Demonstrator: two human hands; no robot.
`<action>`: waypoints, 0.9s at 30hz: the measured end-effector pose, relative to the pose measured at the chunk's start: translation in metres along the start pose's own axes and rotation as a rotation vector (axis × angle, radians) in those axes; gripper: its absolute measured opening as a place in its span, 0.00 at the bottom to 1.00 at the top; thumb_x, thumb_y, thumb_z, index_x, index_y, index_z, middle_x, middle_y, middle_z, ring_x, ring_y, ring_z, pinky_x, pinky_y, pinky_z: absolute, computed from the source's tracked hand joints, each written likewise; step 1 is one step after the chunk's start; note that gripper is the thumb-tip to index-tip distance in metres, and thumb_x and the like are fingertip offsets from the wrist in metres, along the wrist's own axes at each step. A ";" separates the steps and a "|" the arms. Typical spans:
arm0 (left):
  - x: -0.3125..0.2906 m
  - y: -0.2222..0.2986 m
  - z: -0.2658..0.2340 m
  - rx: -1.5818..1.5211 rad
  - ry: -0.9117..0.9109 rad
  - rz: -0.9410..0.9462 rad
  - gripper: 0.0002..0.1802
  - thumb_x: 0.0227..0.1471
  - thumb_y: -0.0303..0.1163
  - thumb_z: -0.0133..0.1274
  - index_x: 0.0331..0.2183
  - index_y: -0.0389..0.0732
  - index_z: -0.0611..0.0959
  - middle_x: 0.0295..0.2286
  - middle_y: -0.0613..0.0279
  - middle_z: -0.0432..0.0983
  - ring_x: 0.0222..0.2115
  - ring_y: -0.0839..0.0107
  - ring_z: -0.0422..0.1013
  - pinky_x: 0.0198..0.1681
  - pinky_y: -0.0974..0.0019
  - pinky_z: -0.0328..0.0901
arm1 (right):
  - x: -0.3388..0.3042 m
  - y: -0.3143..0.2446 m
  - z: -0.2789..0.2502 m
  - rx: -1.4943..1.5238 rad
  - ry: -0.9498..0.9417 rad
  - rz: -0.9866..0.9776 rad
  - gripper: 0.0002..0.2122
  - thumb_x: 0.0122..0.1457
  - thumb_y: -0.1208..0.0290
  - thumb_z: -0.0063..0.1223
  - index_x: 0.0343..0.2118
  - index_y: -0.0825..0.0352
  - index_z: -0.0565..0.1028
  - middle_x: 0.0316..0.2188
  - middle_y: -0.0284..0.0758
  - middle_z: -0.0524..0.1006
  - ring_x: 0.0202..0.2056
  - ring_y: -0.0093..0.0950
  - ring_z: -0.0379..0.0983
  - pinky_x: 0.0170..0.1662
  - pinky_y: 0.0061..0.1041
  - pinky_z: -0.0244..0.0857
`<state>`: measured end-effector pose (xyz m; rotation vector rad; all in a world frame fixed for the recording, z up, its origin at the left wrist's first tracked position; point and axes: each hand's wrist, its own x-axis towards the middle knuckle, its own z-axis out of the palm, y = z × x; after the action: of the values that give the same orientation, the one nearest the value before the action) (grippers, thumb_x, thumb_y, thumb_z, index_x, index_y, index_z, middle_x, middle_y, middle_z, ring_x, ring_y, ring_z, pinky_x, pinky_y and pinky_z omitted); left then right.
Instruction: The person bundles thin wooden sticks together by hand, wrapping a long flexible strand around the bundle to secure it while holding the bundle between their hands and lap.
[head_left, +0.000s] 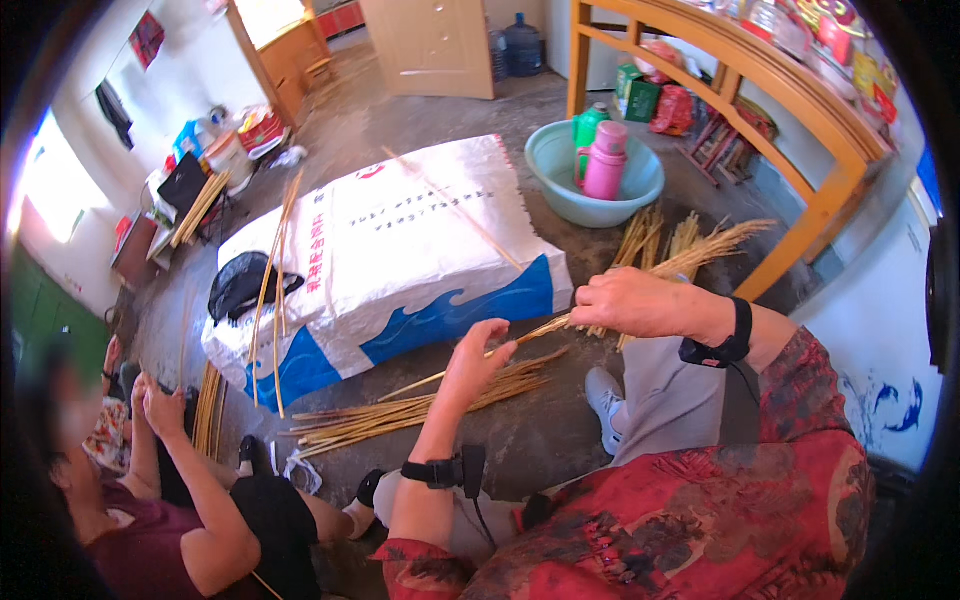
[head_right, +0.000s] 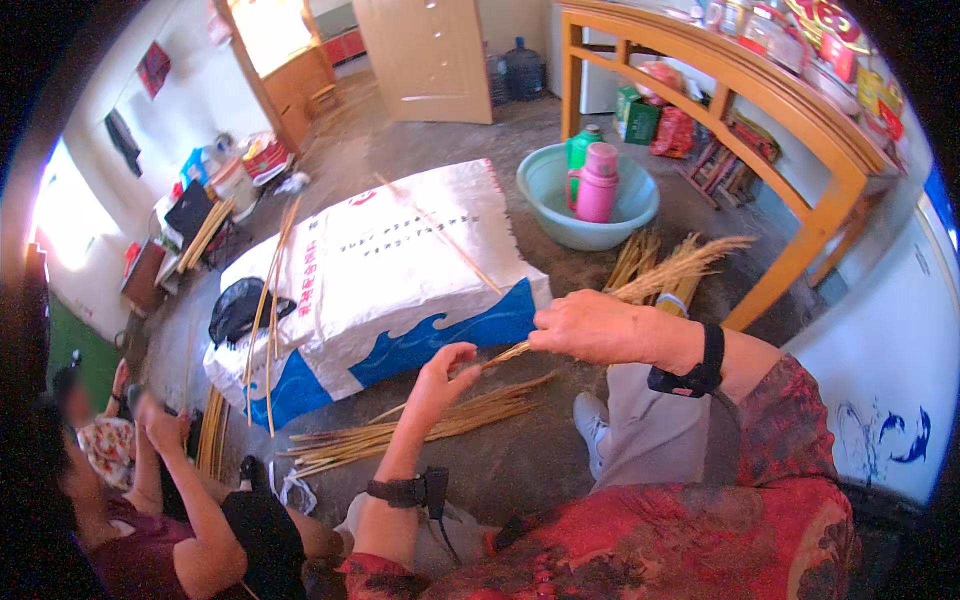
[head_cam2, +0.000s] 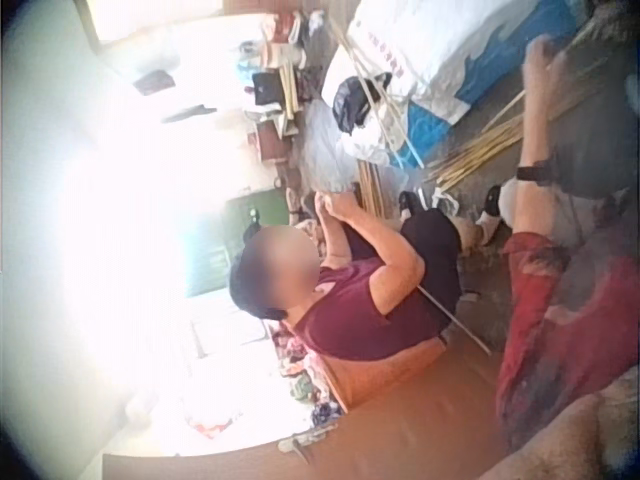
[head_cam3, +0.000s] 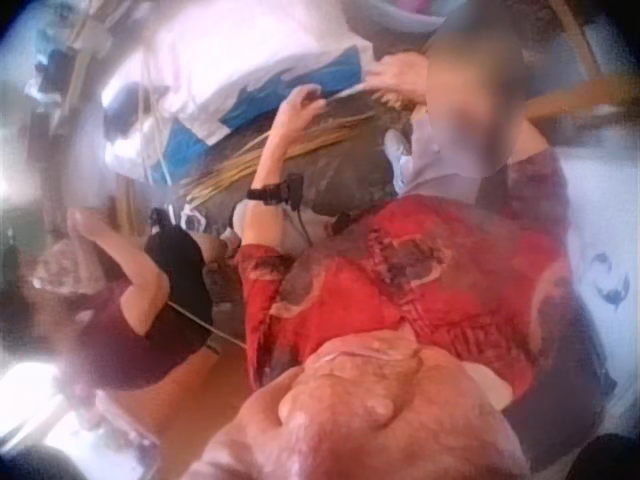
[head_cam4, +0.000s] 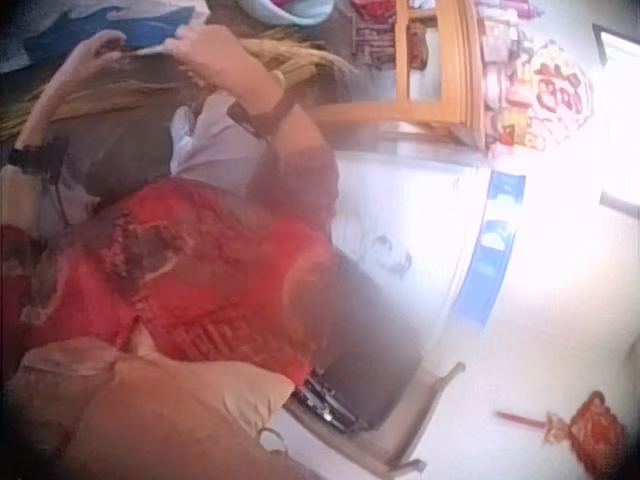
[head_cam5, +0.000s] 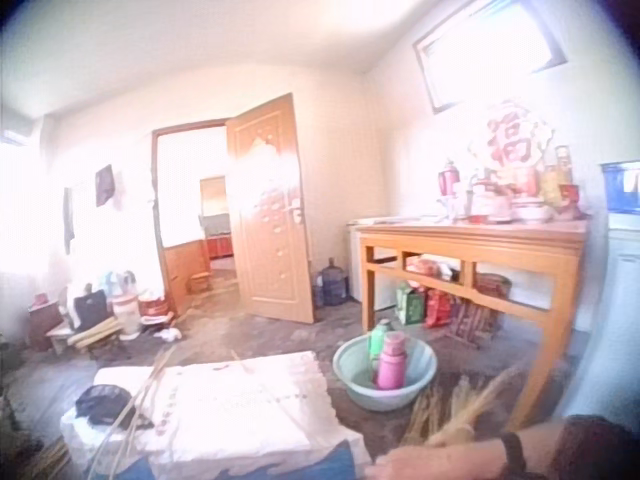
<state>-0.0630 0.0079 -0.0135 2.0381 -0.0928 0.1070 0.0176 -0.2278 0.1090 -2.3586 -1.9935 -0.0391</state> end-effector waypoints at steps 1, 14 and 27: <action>-0.001 0.001 0.011 -0.047 -0.025 0.062 0.15 0.46 0.30 0.52 0.38 0.36 0.73 0.33 0.58 0.72 0.35 0.72 0.68 0.39 0.70 0.63 | -0.004 -0.004 -0.006 -0.060 -0.001 -0.009 0.02 0.46 0.73 0.43 0.23 0.63 0.67 0.23 0.34 0.67 0.28 0.33 0.69 0.28 0.31 0.63; -0.004 0.094 -0.009 -0.080 0.192 0.160 0.07 0.51 0.24 0.43 0.34 0.35 0.73 0.22 0.63 0.70 0.25 0.77 0.66 0.31 0.76 0.61 | 0.007 -0.053 -0.081 -0.292 0.686 -0.210 0.09 0.46 0.69 0.47 0.32 0.62 0.70 0.29 0.31 0.70 0.36 0.28 0.68 0.41 0.31 0.59; -0.005 0.122 0.011 -0.346 -0.007 0.225 0.13 0.55 0.27 0.40 0.40 0.30 0.70 0.33 0.65 0.70 0.35 0.78 0.64 0.40 0.74 0.61 | 0.031 -0.047 -0.039 0.811 0.821 0.076 0.13 0.56 0.68 0.44 0.42 0.69 0.65 0.32 0.40 0.71 0.34 0.30 0.69 0.36 0.27 0.62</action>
<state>-0.0810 -0.0569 0.0890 1.6776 -0.3232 0.2092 -0.0234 -0.1918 0.1503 -1.5222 -1.1933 -0.1372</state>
